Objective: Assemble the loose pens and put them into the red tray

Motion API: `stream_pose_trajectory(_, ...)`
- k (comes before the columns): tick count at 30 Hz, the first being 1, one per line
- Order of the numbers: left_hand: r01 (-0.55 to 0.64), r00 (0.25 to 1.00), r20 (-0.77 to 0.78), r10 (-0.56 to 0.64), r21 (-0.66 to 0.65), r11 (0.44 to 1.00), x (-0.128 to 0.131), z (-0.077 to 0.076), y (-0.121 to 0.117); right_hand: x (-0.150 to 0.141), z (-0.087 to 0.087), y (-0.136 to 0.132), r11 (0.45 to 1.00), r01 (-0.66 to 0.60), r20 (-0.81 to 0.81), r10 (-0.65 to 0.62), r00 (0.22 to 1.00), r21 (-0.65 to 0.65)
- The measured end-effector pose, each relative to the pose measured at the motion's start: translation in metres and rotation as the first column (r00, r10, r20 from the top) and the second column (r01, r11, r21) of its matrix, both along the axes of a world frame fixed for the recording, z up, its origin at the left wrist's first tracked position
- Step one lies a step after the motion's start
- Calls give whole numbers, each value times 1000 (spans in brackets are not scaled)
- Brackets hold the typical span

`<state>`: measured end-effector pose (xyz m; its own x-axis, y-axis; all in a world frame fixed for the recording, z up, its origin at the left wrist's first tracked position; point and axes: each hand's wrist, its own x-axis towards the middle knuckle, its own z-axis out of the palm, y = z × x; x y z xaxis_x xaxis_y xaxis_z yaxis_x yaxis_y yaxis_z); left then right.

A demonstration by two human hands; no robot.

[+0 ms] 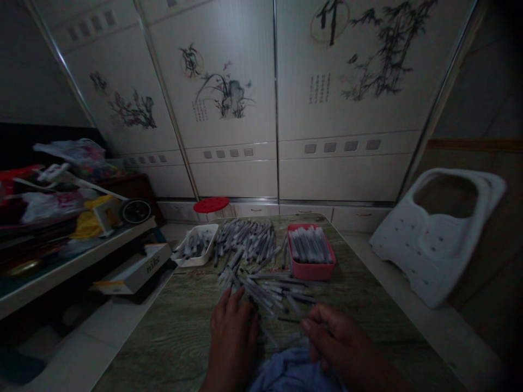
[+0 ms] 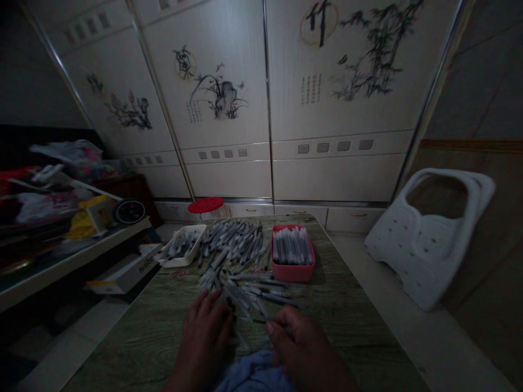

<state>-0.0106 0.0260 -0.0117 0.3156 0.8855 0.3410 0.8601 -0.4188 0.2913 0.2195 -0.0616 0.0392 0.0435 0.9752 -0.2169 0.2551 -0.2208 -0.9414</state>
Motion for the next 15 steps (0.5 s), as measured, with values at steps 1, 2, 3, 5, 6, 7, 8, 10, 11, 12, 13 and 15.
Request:
stream_pose_trajectory(1,-4,1000,-5,4,-4,1000,0,0,0,0,0,0,1000,4,4,-4,1000,1)
stream_pose_trajectory(2,-6,1000,-11,6,-9,1000,0,0,0,0,-1,0,1000,9,7,-9,1000,-1)
stream_pose_trajectory(3,-8,1000,-17,8,-13,1000,1,0,0,0,-1,0,1000,13,9,-13,1000,-3)
stream_pose_trajectory(5,-13,1000,-29,13,-16,1000,1,0,-1,-1,-2,1,1000,17,8,-17,1000,-5)
stream_pose_trajectory(6,-14,999,-33,14,-14,1000,1,-1,-1,-1,-2,1,1000,18,8,-18,1000,-3)
stream_pose_trajectory(7,-15,999,-35,14,-10,1000,1,-2,-2,-1,-1,1,1000,20,9,-20,1000,-1)
stream_pose_trajectory(8,-16,999,-35,16,-6,1000,1,-3,-2,-1,-1,1,1000,20,11,-20,1000,2)
stream_pose_trajectory(10,-23,999,-32,23,0,1000,2,-3,-3,-1,1,1,1000,20,16,-20,1000,1)
stream_pose_trajectory(11,-33,999,-29,33,-1,999,2,-3,-3,-2,2,1,1000,16,15,-16,1000,-3)
stream_pose_trajectory(12,-44,999,-27,43,-7,999,3,-2,-4,-2,2,1,1000,13,12,-13,1000,-13)
stream_pose_trajectory(13,-53,998,-27,53,-16,998,4,-1,-5,-2,3,1,1000,11,7,-10,1000,-22)
stream_pose_trajectory(15,-67,997,-28,66,-42,997,6,3,-6,-3,3,2,1000,4,-1,-5,1000,-21)
